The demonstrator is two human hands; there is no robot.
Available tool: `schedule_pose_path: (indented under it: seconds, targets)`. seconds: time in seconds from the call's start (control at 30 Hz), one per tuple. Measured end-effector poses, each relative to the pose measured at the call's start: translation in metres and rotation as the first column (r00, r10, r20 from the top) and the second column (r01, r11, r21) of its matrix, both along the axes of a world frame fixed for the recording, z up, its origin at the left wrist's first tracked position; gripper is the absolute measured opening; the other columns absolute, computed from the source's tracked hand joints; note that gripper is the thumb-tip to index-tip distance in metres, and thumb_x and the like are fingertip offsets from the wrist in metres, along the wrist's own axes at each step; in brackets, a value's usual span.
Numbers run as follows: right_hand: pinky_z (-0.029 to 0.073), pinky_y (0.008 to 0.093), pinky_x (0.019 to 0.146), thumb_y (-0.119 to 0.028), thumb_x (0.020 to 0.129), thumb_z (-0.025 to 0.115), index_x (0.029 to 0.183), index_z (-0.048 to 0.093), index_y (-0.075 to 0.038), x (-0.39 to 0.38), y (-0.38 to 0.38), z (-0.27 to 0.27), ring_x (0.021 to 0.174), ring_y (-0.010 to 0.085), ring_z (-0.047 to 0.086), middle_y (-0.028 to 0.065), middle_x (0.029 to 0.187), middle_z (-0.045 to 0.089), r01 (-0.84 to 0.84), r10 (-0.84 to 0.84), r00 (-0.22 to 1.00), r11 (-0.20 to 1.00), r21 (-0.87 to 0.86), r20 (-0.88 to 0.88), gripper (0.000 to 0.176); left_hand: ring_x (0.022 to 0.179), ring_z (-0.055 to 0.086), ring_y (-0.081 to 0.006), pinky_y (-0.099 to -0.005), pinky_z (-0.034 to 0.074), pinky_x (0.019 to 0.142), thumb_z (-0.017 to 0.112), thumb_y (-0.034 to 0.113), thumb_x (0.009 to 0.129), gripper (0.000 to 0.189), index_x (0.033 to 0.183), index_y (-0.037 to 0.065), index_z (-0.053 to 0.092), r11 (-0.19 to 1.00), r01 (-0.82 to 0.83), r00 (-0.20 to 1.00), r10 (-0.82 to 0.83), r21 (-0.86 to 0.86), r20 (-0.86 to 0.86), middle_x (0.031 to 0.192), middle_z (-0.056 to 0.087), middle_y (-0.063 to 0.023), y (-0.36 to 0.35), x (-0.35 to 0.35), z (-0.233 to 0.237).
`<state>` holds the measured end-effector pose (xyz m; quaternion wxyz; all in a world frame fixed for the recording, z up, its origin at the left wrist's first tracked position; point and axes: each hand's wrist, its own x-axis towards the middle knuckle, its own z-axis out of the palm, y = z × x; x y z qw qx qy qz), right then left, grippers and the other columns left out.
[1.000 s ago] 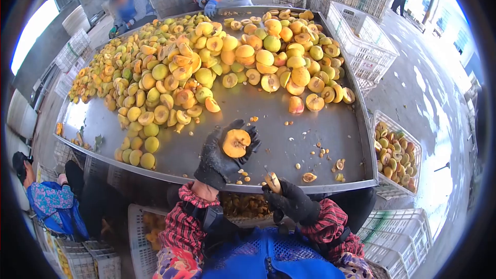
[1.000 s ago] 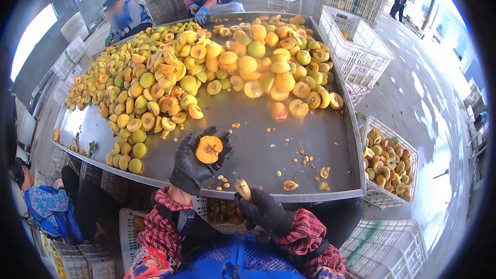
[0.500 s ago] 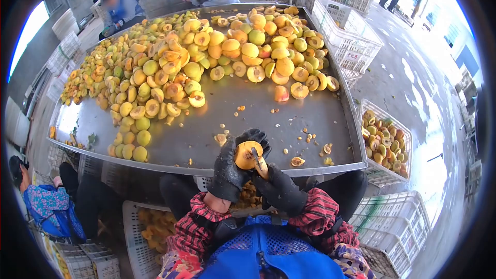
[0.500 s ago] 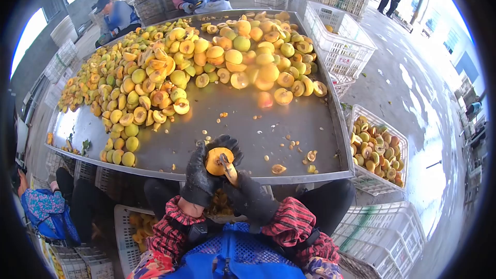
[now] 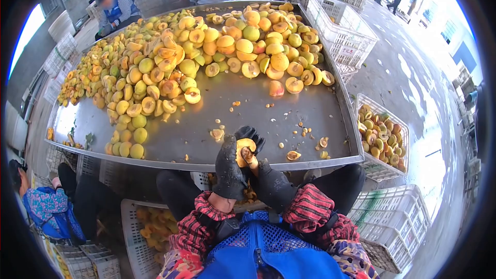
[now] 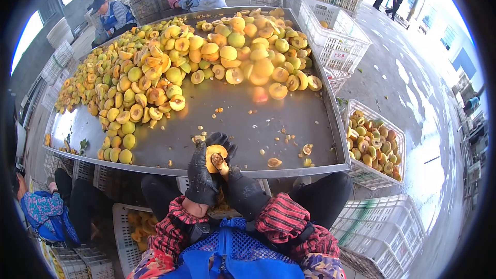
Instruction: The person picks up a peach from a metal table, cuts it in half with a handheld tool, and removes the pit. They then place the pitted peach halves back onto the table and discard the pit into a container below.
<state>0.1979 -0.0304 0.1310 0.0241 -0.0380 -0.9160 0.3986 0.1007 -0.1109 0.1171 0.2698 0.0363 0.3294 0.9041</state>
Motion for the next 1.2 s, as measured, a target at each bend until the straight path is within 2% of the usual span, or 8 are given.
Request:
schedule_pose_path:
  seconds: [0.4,0.5,0.57,0.67,0.8,0.9,1.0,1.2]
  targets:
    - [0.047,0.0445,0.069,-0.008,0.089,0.049,0.139,0.035,-0.017,0.0,0.003,-0.013,0.078,0.0326,0.06,0.017,0.094,0.058,-0.022,0.008,0.994,0.991,0.131,0.107,0.053,0.108,0.055,-0.0304,-0.0428,0.044,0.097,0.037,0.032,0.097,0.047,0.122,-0.006,0.047,0.985,0.159,0.984,-0.164,0.07,0.072,0.119,0.055,-0.0197,-0.008,-0.008,-0.021]
    - [0.048,0.0413,0.057,-0.008,0.089,0.051,0.13,0.043,-0.01,-0.004,0.012,-0.011,0.064,0.0261,0.059,0.0129,0.083,0.057,-0.055,0.039,0.998,0.931,-0.361,-0.053,0.041,0.117,0.05,-0.0281,-0.0392,0.04,0.101,0.042,0.027,0.094,0.048,0.128,-0.006,0.042,0.948,0.28,0.959,-0.282,0.155,-0.008,0.127,0.049,-0.0189,-0.012,-0.012,-0.007]
    - [0.046,0.036,0.05,-0.009,0.089,0.052,0.125,0.043,-0.006,-0.003,0.014,0.009,0.057,0.0193,0.056,0.0093,0.079,0.056,0.156,-0.005,0.969,0.785,-0.599,0.247,0.037,0.12,0.047,-0.0287,-0.0394,0.037,0.104,0.043,0.025,0.094,0.048,0.131,-0.004,0.039,0.957,0.289,0.945,-0.29,-0.027,-0.154,0.131,0.046,-0.0184,-0.014,-0.01,0.004]
    - [0.044,0.0287,0.042,-0.011,0.09,0.053,0.121,0.044,-0.004,0.001,0.013,0.017,0.05,0.0111,0.052,0.0054,0.077,0.056,0.296,-0.036,0.944,0.534,-0.792,0.328,0.034,0.121,0.047,-0.028,-0.0372,0.036,0.105,0.046,0.014,0.093,0.046,0.133,-0.004,0.036,0.909,0.326,0.938,-0.346,0.258,0.034,0.133,0.044,-0.0183,-0.019,-0.008,0.006]
    - [0.043,0.0236,0.041,-0.012,0.088,0.055,0.12,0.044,-0.002,0.004,0.016,0.003,0.049,0.008,0.052,0.0051,0.079,0.056,0.275,-0.083,0.961,0.387,-0.88,0.264,0.036,0.119,0.049,-0.0229,-0.0325,0.037,0.102,0.058,0.002,0.083,0.05,0.131,-0.001,0.042,0.84,-0.102,0.664,-0.341,-0.532,-0.665,0.132,0.048,-0.0149,-0.024,-0.002,0.022]
    - [0.049,0.0298,0.051,-0.011,0.085,0.058,0.119,0.046,-0.002,0.006,0.018,0.007,0.06,0.0158,0.059,0.0086,0.083,0.059,0.312,-0.137,0.949,0.522,-0.794,0.283,0.037,0.115,0.052,-0.0178,-0.0297,0.04,0.098,0.063,-0.006,0.076,0.056,0.129,0.001,0.047,0.749,-0.192,0.545,-0.456,-0.634,-0.704,0.127,0.053,-0.0109,-0.03,-0.002,0.035]
    - [0.049,0.0378,0.068,-0.008,0.082,0.058,0.116,0.05,-0.001,-0.001,0.016,-0.009,0.079,0.0278,0.063,0.0146,0.089,0.061,0.098,-0.147,0.986,0.897,-0.43,-0.082,0.036,0.111,0.054,-0.0176,-0.0296,0.042,0.096,0.062,-0.009,0.073,0.053,0.124,0.002,0.052,0.733,-0.064,0.563,-0.534,-0.677,-0.63,0.121,0.057,-0.0095,-0.031,-0.007,0.036]
    - [0.047,0.0377,0.072,-0.007,0.084,0.057,0.113,0.052,0.0,-0.003,0.026,-0.013,0.086,0.0273,0.061,0.0165,0.092,0.061,0.15,-0.196,0.971,0.943,-0.296,-0.135,0.031,0.104,0.057,-0.018,-0.0338,0.046,0.091,0.059,0.003,0.082,0.035,0.117,0.002,0.055,0.782,-0.064,0.628,-0.452,-0.62,-0.634,0.114,0.06,-0.0084,-0.031,-0.002,0.008]
